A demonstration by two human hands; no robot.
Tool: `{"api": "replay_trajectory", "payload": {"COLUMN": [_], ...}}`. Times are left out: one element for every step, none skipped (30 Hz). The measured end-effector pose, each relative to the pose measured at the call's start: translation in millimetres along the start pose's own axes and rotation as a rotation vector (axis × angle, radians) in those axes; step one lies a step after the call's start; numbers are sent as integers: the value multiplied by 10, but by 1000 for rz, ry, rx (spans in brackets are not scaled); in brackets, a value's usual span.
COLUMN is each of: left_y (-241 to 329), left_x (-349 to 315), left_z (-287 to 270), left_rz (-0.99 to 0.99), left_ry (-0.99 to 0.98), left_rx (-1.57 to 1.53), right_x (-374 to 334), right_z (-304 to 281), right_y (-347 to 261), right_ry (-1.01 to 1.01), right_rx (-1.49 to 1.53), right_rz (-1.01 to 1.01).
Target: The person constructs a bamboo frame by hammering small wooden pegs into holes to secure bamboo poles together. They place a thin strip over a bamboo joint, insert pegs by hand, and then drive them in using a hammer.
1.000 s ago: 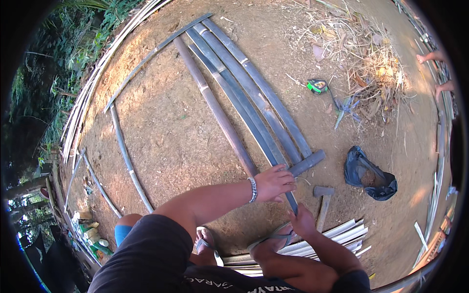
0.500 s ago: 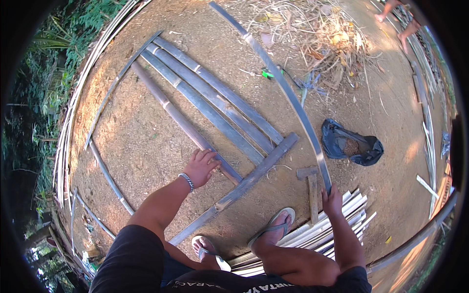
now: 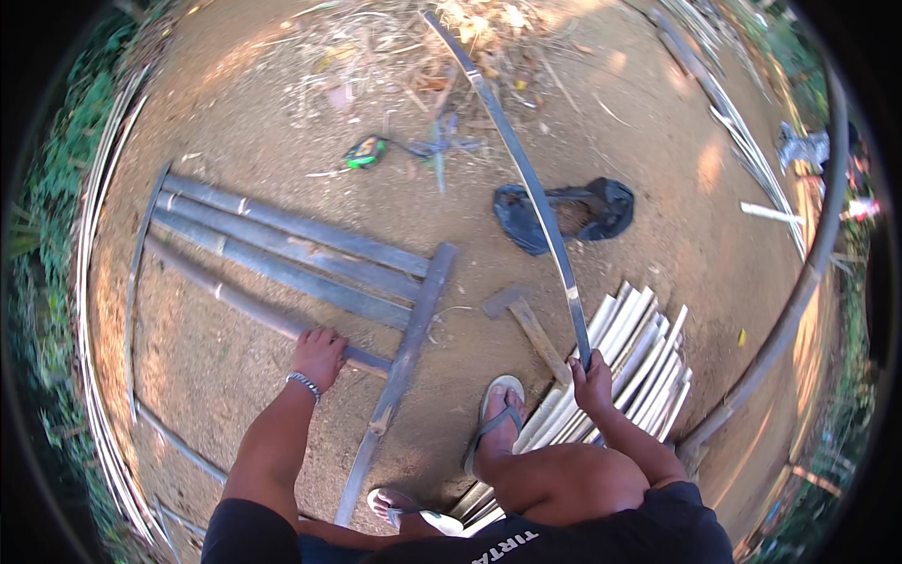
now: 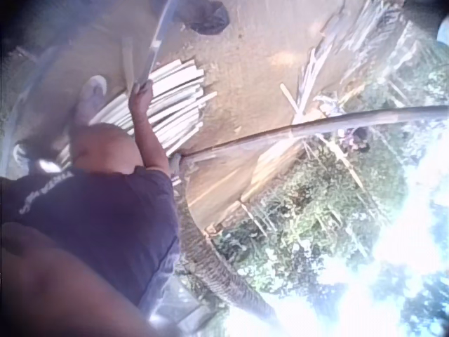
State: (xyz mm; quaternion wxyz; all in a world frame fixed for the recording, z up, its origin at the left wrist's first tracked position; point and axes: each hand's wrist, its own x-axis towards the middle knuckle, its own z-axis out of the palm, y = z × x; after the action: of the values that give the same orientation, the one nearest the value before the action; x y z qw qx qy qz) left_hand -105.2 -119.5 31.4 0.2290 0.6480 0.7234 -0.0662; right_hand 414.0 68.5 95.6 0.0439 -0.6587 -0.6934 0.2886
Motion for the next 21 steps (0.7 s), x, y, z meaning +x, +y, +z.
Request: {"api": "replay_trajectory", "payload": {"left_y": [19, 40, 54, 54, 51, 44, 9, -22, -50, -74, -82, -84, -95, -99, -96, -82, -69, -80, -88, -86, -78], "left_x": [16, 20, 41, 61, 85, 101, 85, 86, 89, 100, 88, 103, 95, 84, 71, 100, 126, 143, 143, 146, 147], "left_z": [3, -31, -69, -93, -114, -127, -140, -152, -160, -173, -168, -153, -152, -150, -147, -167, -186, -201, -191, -182, -176], "left_rz": [12, 22, 30, 44, 56, 67, 86, 94, 99, 105, 99, 109, 113, 115, 102, 93, 83, 96, 112, 128, 117], "left_ry": [-6, -14, -21, -31, -42, -54, -44, -48, -52, -52, -54, -49, -45, -40, -59, -68, -78, -68, -64, -60, -78], "left_rx": [11, 26, 39, 33, 25, 16, 27, 29, 29, 30, 44, 45, 49, 53, 57, 61, 64, 61, 52, 43, 41], "right_x": [-150, -302, -459, -631, -777, -942, -1092, -1217, -1326, -1421, -1516, -1612, -1689, -1771, -1862, -1942, -2051, -2139, -2263, -2358, -2450], "right_z": [-57, -92, -92, -168, -121, -69, -50, -62, -62, -60, -79, -120, -154, -179, -216, -265, -280, -289, -292, -285, -295], "right_y": [50, 124, 270, 228, 363, 497, 496, 477, 482, 493, 554, 654, 691, 713, 725, 734, 741, 736, 735, 737, 731], "right_ry": [41, 80, 117, 97, 164, 230, 240, 203, 243, 286, 297, 307, 312, 333, 353, 382, 404, 410, 414, 418, 416], "right_rx": [19, 42, 59, 46, 63, 76, 93, 95, 80, 64, 99, 134, 173, 173, 174, 174, 180, 188, 190, 190, 191], "right_rz": [30, 59, 83, 219, 205, 189, 224, 330, 330, 328, 346, 362, 375, 404, 432, 457, 482, 494, 513, 530, 546]}}
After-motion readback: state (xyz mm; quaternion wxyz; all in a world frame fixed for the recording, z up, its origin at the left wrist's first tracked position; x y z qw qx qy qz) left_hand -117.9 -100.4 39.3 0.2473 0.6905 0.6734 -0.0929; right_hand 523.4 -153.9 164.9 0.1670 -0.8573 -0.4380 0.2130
